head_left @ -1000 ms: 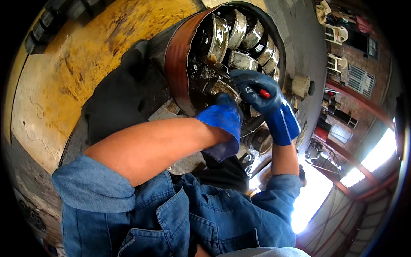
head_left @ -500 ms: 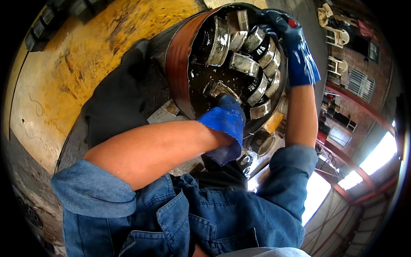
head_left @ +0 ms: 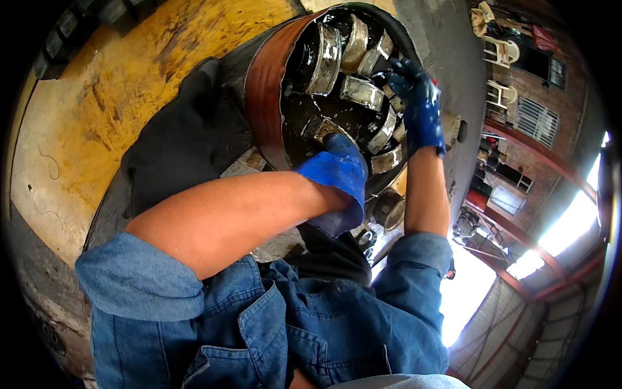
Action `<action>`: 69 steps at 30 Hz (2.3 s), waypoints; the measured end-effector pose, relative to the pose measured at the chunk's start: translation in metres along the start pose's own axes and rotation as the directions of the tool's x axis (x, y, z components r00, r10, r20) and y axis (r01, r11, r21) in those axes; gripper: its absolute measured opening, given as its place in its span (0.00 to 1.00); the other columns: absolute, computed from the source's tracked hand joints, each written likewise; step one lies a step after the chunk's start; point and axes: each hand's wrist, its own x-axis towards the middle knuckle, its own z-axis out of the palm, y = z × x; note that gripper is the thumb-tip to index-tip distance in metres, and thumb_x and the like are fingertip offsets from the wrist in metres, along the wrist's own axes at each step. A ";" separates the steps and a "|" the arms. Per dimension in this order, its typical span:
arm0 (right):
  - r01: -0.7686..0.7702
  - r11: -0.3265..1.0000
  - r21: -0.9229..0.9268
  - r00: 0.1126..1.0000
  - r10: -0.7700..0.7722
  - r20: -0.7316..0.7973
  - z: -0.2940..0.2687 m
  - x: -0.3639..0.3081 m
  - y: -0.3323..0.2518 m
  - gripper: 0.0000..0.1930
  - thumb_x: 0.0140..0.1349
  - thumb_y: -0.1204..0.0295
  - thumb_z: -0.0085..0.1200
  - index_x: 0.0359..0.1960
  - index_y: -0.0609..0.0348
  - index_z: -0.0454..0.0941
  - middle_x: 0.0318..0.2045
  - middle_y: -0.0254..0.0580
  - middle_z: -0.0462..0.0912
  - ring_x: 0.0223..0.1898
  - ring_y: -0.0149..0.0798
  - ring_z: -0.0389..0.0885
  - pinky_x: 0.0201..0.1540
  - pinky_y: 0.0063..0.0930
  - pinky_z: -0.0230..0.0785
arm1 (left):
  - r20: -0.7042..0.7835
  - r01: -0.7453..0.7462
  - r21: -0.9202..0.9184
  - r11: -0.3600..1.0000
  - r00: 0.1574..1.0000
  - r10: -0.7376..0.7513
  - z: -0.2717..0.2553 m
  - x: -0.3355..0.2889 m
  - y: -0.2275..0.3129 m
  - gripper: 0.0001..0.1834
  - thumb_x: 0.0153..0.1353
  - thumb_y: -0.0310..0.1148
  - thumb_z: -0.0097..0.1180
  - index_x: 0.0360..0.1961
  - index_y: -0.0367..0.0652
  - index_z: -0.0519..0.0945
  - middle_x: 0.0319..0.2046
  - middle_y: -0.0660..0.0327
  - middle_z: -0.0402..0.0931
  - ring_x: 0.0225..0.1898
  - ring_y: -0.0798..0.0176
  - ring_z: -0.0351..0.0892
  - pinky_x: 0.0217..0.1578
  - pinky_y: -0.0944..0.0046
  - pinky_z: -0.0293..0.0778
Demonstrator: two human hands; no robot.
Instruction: The person cleans oily metal components by picking them up from a pile on the floor and placing them into a barrel filled with liquid. Using gloved hands and a small red-handled brush, they scrub the surfaces of the parts before arranging them inside the barrel.
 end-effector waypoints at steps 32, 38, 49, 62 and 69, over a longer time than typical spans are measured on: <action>0.161 0.915 -0.371 0.986 -0.136 0.093 -0.004 -0.020 -0.002 0.10 0.71 0.70 0.61 0.47 0.64 0.87 0.38 0.46 0.91 0.34 0.34 0.89 0.39 0.28 0.81 | 0.006 -0.015 0.022 1.000 1.000 0.015 -0.014 -0.017 0.003 0.21 0.49 0.40 0.73 0.45 0.47 0.92 0.45 0.59 0.90 0.50 0.54 0.87 0.45 0.51 0.74; 0.232 0.904 -0.360 0.973 -0.217 0.083 -0.008 0.002 -0.035 0.16 0.71 0.63 0.58 0.48 0.65 0.87 0.39 0.46 0.92 0.38 0.36 0.89 0.45 0.29 0.79 | -0.030 0.050 0.001 0.999 0.998 -0.050 0.010 0.017 0.000 0.20 0.51 0.40 0.72 0.46 0.47 0.92 0.46 0.58 0.90 0.51 0.53 0.87 0.47 0.50 0.74; 0.109 0.961 0.255 0.973 -0.050 -0.226 -0.037 0.143 -0.009 0.16 0.70 0.73 0.54 0.52 0.76 0.76 0.46 0.62 0.86 0.39 0.56 0.89 0.40 0.46 0.88 | -0.119 0.118 -0.022 0.993 0.986 -0.120 0.023 0.031 0.001 0.18 0.55 0.39 0.69 0.46 0.47 0.92 0.48 0.59 0.89 0.53 0.52 0.87 0.48 0.49 0.74; -0.006 0.983 -0.185 0.976 -0.034 -0.215 -0.066 0.041 0.006 0.16 0.72 0.66 0.54 0.46 0.69 0.85 0.39 0.50 0.90 0.35 0.40 0.90 0.38 0.29 0.84 | -0.043 0.079 -0.023 0.997 0.996 -0.080 0.008 0.022 -0.002 0.14 0.58 0.36 0.67 0.45 0.49 0.92 0.45 0.62 0.90 0.50 0.52 0.87 0.40 0.46 0.74; 0.153 0.963 -0.222 0.940 -0.211 -0.270 -0.084 0.078 0.007 0.14 0.72 0.67 0.55 0.48 0.65 0.85 0.42 0.46 0.90 0.39 0.38 0.88 0.45 0.27 0.80 | -0.178 -0.035 0.059 0.998 0.983 0.045 -0.005 -0.013 0.001 0.17 0.50 0.36 0.70 0.42 0.47 0.92 0.41 0.59 0.90 0.47 0.53 0.89 0.39 0.48 0.74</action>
